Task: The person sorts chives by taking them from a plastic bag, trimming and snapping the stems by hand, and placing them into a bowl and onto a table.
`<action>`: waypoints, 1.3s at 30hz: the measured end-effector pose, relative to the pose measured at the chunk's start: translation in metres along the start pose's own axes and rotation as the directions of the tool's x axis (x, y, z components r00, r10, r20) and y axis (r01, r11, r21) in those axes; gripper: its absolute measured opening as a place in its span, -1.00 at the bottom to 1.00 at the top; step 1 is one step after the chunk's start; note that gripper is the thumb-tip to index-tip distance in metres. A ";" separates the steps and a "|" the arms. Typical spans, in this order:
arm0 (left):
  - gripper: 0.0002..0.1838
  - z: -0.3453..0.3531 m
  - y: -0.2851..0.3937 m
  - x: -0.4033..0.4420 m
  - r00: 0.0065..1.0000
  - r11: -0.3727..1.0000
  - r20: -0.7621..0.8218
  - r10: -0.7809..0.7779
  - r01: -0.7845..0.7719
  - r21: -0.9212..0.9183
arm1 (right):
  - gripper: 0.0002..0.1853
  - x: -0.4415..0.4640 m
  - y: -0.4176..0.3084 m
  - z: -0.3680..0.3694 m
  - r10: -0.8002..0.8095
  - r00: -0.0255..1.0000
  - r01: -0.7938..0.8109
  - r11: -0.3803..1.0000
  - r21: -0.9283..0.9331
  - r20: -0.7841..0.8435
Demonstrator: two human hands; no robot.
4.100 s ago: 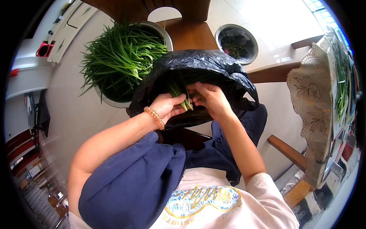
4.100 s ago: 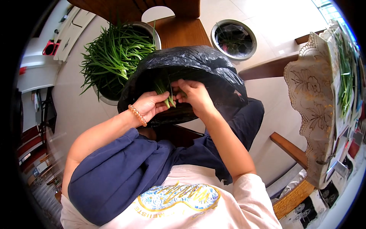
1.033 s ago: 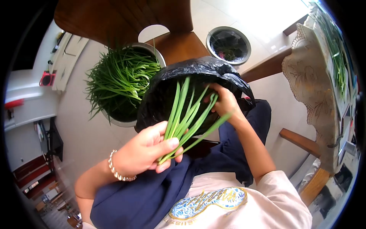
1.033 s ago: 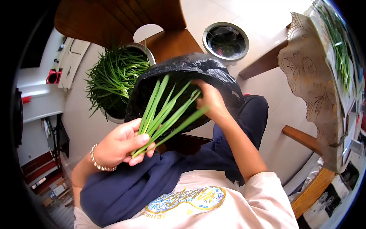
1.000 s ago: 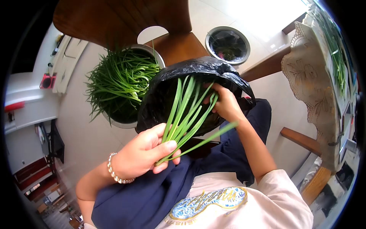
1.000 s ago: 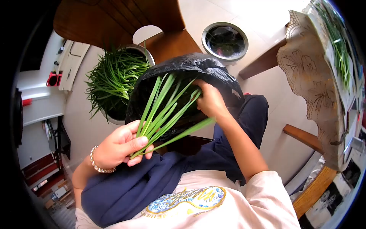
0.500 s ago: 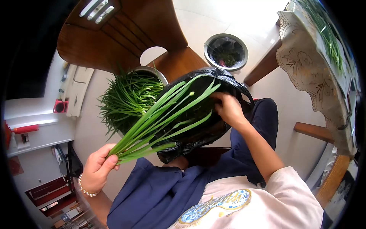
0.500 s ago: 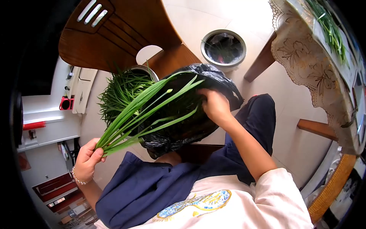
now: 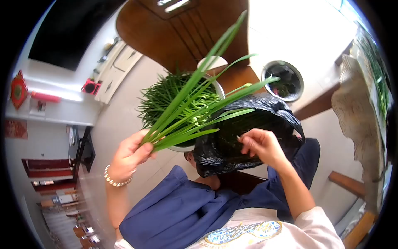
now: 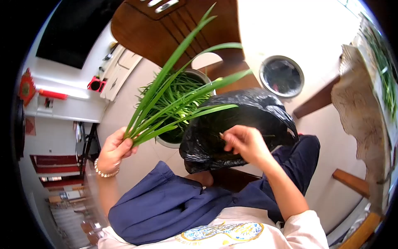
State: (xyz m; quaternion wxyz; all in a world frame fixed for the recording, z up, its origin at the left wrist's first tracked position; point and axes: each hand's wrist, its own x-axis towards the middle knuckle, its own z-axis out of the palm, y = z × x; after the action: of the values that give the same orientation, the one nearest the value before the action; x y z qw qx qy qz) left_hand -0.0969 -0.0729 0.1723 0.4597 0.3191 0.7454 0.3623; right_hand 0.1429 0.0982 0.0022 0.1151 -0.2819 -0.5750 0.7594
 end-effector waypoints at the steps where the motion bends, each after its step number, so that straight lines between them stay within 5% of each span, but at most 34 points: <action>1: -0.71 0.003 -0.004 0.004 1.000 0.997 0.006 0.023 -0.022 -0.076 | -0.67 0.000 -0.004 0.012 -0.132 0.989 0.125 0.987 0.103 0.065; 5: -0.71 0.035 -0.018 0.030 0.987 0.922 0.005 0.159 -0.147 -0.358 | -0.29 0.008 -0.036 0.044 -0.256 0.926 0.175 0.942 0.288 0.276; 7: -0.73 0.052 -0.023 0.041 0.986 0.876 -0.031 0.164 -0.160 -0.454 | -0.22 0.020 -0.045 0.059 -0.327 0.917 0.214 0.887 0.410 0.230; 9: -0.70 0.062 -0.031 0.052 0.979 0.836 -0.013 0.205 -0.182 -0.517 | -0.29 0.031 -0.056 0.070 -0.368 0.915 0.287 0.881 0.375 0.164; 11: -0.68 0.076 -0.034 0.058 0.978 0.820 -0.088 0.187 -0.205 -0.534 | -0.62 0.043 -0.060 0.082 -0.348 0.937 0.334 0.883 0.329 -0.015; 14: -0.65 0.084 -0.034 0.062 0.991 0.764 -0.053 0.122 -0.128 -0.633 | -0.82 0.050 -0.062 0.083 -0.332 0.932 0.360 0.900 0.246 -0.148; 19: -0.67 0.085 -0.040 0.065 0.997 0.741 -0.070 0.046 -0.080 -0.666 | -0.80 0.054 -0.051 0.078 -0.376 0.911 0.388 0.921 0.043 -0.166; 22: -0.70 0.087 -0.043 0.068 0.985 0.807 -0.148 0.087 -0.157 -0.569 | -0.83 0.057 -0.049 0.076 -0.344 0.930 0.366 0.890 0.273 -0.127; 25: -0.69 0.089 -0.044 0.069 0.974 0.824 -0.193 0.119 -0.205 -0.528 | -0.85 0.047 -0.062 0.072 -0.242 0.966 0.257 0.917 0.306 -0.085; 39: -0.78 0.087 -0.049 0.069 0.983 0.754 -0.168 0.068 -0.161 -0.637 | -0.82 0.046 -0.060 0.072 -0.314 0.949 0.312 0.909 0.278 -0.039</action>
State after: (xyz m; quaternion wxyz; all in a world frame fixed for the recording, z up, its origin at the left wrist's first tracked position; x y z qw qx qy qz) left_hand -0.0501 -0.0215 0.0727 0.4672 0.1604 0.5824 0.6456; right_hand 0.0558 0.0816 0.0583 0.2721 -0.1646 -0.4994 0.8059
